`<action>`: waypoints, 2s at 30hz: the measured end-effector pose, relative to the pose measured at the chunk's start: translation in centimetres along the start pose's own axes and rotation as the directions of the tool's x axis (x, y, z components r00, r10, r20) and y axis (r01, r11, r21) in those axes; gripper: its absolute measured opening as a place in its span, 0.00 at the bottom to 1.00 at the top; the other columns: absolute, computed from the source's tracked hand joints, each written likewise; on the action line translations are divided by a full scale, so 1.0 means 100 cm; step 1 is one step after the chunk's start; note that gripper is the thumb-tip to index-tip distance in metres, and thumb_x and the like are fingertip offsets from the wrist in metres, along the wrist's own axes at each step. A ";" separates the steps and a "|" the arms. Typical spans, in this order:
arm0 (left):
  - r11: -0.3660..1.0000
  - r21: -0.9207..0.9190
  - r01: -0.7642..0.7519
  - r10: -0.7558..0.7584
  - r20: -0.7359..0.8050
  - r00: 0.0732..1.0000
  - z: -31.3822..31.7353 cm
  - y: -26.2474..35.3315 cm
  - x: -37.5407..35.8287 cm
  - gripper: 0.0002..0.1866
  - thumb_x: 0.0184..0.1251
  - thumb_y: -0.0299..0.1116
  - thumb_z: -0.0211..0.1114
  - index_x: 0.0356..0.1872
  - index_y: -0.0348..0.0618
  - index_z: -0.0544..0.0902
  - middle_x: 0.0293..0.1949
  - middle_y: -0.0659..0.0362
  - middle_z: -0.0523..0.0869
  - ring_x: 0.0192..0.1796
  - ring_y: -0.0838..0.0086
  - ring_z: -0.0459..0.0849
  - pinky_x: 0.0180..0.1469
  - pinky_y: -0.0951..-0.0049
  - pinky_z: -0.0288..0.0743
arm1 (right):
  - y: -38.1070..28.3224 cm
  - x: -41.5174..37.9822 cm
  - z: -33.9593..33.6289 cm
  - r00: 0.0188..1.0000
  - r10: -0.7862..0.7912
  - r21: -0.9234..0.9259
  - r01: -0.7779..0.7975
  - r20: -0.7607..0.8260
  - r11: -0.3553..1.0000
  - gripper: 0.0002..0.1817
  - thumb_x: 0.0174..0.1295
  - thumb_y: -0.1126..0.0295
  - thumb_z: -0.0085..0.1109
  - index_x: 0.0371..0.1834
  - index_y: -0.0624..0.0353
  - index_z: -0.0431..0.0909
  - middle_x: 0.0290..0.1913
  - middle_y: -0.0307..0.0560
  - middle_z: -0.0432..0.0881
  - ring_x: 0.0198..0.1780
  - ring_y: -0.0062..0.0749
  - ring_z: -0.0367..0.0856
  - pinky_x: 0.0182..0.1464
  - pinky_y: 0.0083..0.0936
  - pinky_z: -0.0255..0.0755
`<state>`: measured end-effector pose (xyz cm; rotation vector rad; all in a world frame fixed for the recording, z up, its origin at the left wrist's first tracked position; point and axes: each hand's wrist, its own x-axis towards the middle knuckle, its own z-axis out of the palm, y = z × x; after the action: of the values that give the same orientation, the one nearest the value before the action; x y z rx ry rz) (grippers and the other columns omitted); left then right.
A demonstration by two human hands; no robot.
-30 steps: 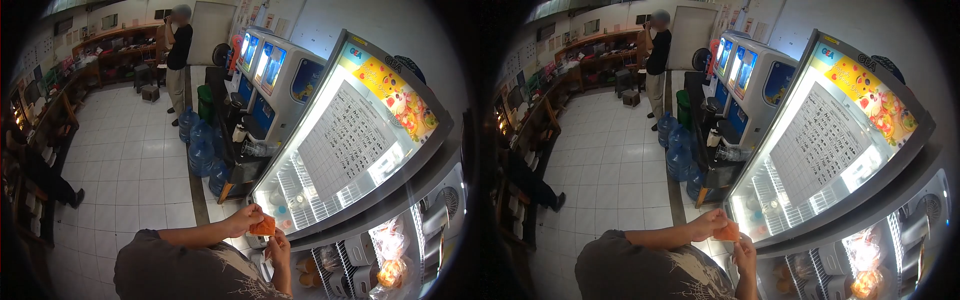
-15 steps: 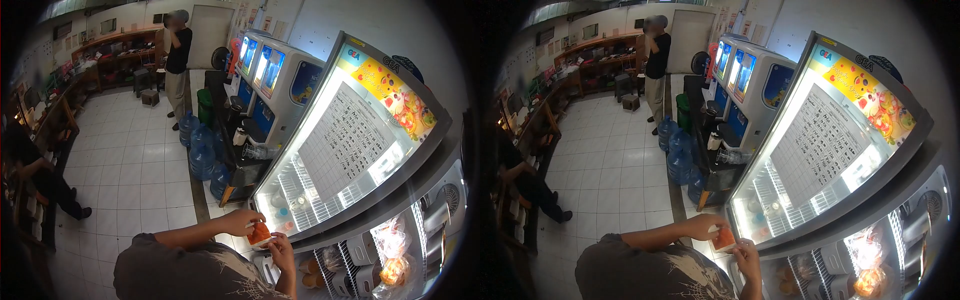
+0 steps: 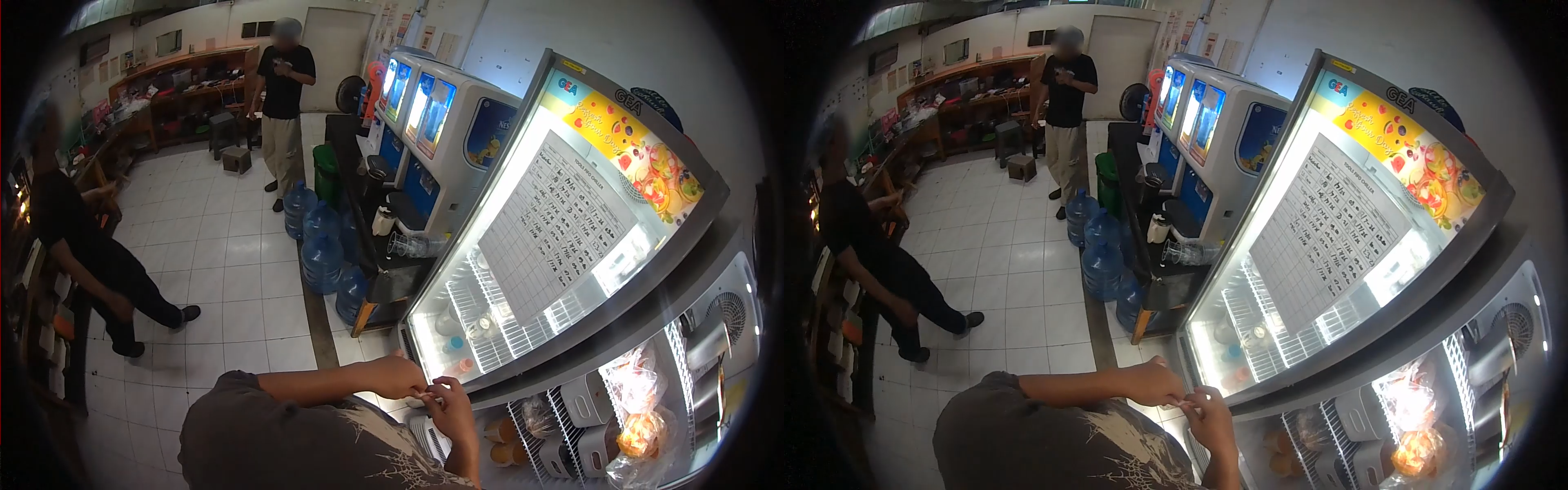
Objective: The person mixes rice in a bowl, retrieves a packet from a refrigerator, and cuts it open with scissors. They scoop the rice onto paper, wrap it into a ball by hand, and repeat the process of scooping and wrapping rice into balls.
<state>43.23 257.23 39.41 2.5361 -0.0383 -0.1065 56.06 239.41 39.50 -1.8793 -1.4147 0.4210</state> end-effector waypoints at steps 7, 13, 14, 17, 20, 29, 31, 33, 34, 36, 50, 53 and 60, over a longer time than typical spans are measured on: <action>0.998 0.036 -0.055 0.052 0.094 0.994 -0.015 0.006 0.007 0.12 0.73 0.41 0.57 0.36 0.48 0.85 0.33 0.59 0.86 0.42 0.62 0.85 0.56 0.49 0.64 | -0.004 -0.003 0.001 0.997 -0.074 0.092 0.072 0.024 0.993 0.07 0.61 0.70 0.69 0.38 0.61 0.84 0.49 0.51 0.83 0.27 0.32 0.79 0.32 0.29 0.73; 0.938 -0.208 -0.278 0.286 0.007 0.958 -0.033 0.009 0.009 0.15 0.73 0.42 0.60 0.33 0.41 0.82 0.28 0.55 0.82 0.34 0.59 0.83 0.41 0.60 0.73 | 0.021 -0.004 0.000 0.993 -0.046 0.436 -0.005 0.107 0.900 0.12 0.68 0.69 0.60 0.30 0.66 0.79 0.30 0.43 0.79 0.28 0.22 0.76 0.28 0.26 0.66; 0.920 -0.239 -0.311 0.315 -0.023 0.949 -0.032 0.008 0.012 0.15 0.73 0.41 0.60 0.32 0.40 0.82 0.28 0.55 0.82 0.33 0.60 0.82 0.39 0.61 0.73 | 0.008 -0.005 -0.009 0.988 0.025 0.487 -0.097 0.152 0.868 0.13 0.69 0.69 0.59 0.29 0.66 0.79 0.29 0.42 0.77 0.29 0.21 0.76 0.29 0.25 0.65; 0.863 -0.317 -0.393 0.373 -0.125 0.919 -0.032 0.010 0.018 0.15 0.74 0.40 0.59 0.32 0.39 0.81 0.27 0.55 0.81 0.32 0.60 0.82 0.38 0.63 0.73 | -0.018 -0.002 -0.030 0.971 0.117 0.602 -0.223 0.210 0.767 0.15 0.71 0.66 0.56 0.29 0.66 0.79 0.27 0.39 0.75 0.31 0.21 0.75 0.33 0.22 0.65; 0.822 -0.343 -0.454 0.400 -0.218 0.890 -0.034 0.016 0.023 0.14 0.75 0.39 0.59 0.32 0.39 0.80 0.27 0.55 0.81 0.32 0.63 0.82 0.38 0.63 0.73 | -0.015 0.001 -0.035 0.996 0.015 0.653 -0.067 0.085 0.754 0.17 0.71 0.64 0.55 0.29 0.66 0.79 0.28 0.39 0.75 0.32 0.21 0.74 0.33 0.21 0.64; 0.461 -0.874 -0.153 -0.106 -0.226 0.968 -0.033 0.022 0.026 0.15 0.81 0.38 0.56 0.41 0.37 0.84 0.34 0.60 0.86 0.38 0.79 0.84 0.44 0.76 0.78 | -0.001 0.008 -0.028 0.882 0.369 0.742 -0.034 -0.293 0.669 0.13 0.72 0.69 0.54 0.55 0.63 0.77 0.40 0.44 0.81 0.28 0.16 0.75 0.22 0.14 0.67; 0.348 -0.914 -0.208 -0.242 -0.302 0.922 -0.022 0.023 0.030 0.15 0.80 0.38 0.56 0.47 0.37 0.85 0.38 0.59 0.87 0.42 0.79 0.84 0.47 0.76 0.78 | 0.010 0.002 -0.033 0.888 0.421 0.809 -0.108 -0.183 0.578 0.17 0.73 0.66 0.54 0.59 0.64 0.77 0.36 0.45 0.82 0.24 0.17 0.75 0.18 0.14 0.67; 0.249 -0.947 -0.204 -0.289 -0.273 0.918 -0.015 0.024 0.028 0.16 0.80 0.38 0.58 0.55 0.37 0.84 0.48 0.58 0.88 0.49 0.79 0.85 0.54 0.76 0.79 | 0.024 -0.006 -0.033 0.929 0.370 0.851 -0.192 -0.003 0.488 0.19 0.75 0.62 0.55 0.60 0.65 0.76 0.34 0.47 0.83 0.21 0.19 0.75 0.17 0.16 0.68; 0.242 -0.951 -0.190 -0.283 -0.257 0.924 -0.009 0.025 0.029 0.16 0.79 0.37 0.58 0.55 0.37 0.84 0.47 0.59 0.88 0.49 0.78 0.85 0.55 0.76 0.78 | 0.022 -0.007 -0.030 0.929 0.369 0.853 -0.179 -0.017 0.490 0.19 0.75 0.63 0.55 0.59 0.66 0.76 0.32 0.47 0.83 0.20 0.20 0.75 0.16 0.16 0.68; 0.230 -0.959 -0.166 -0.270 -0.226 0.936 0.007 0.026 0.031 0.16 0.79 0.37 0.58 0.56 0.37 0.85 0.45 0.59 0.88 0.49 0.78 0.83 0.55 0.75 0.76 | 0.013 -0.006 -0.021 0.930 0.366 0.855 -0.151 -0.047 0.495 0.18 0.75 0.64 0.54 0.58 0.67 0.77 0.28 0.47 0.83 0.18 0.21 0.76 0.15 0.16 0.68; 0.810 -0.322 -0.491 0.448 -0.201 0.871 -0.031 0.030 0.043 0.22 0.66 0.39 0.70 0.56 0.40 0.77 0.47 0.50 0.84 0.48 0.61 0.85 0.50 0.64 0.78 | -0.009 -0.005 -0.070 0.965 0.088 0.123 -0.121 0.246 0.985 0.09 0.62 0.71 0.68 0.39 0.67 0.85 0.31 0.49 0.84 0.23 0.23 0.80 0.24 0.24 0.71; 0.907 -0.244 -0.342 0.350 -0.011 0.937 -0.040 0.024 0.052 0.15 0.65 0.41 0.69 0.35 0.38 0.79 0.29 0.52 0.80 0.37 0.61 0.84 0.42 0.62 0.75 | -0.008 -0.006 -0.079 0.965 0.134 0.102 -0.161 0.227 0.982 0.09 0.63 0.71 0.67 0.40 0.67 0.84 0.30 0.49 0.83 0.26 0.23 0.81 0.28 0.25 0.72; 0.923 -0.241 -0.301 0.350 0.197 0.916 -0.034 0.022 0.061 0.15 0.70 0.41 0.63 0.38 0.36 0.84 0.36 0.48 0.86 0.40 0.58 0.85 0.44 0.60 0.75 | 0.010 -0.007 -0.072 0.958 0.032 0.268 -0.111 0.283 0.957 0.08 0.67 0.71 0.62 0.42 0.65 0.85 0.31 0.43 0.84 0.23 0.17 0.76 0.23 0.19 0.68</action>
<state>49.54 257.04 43.01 2.2609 -0.5203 -0.2645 61.11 236.08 43.52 -1.6886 -1.3803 0.9035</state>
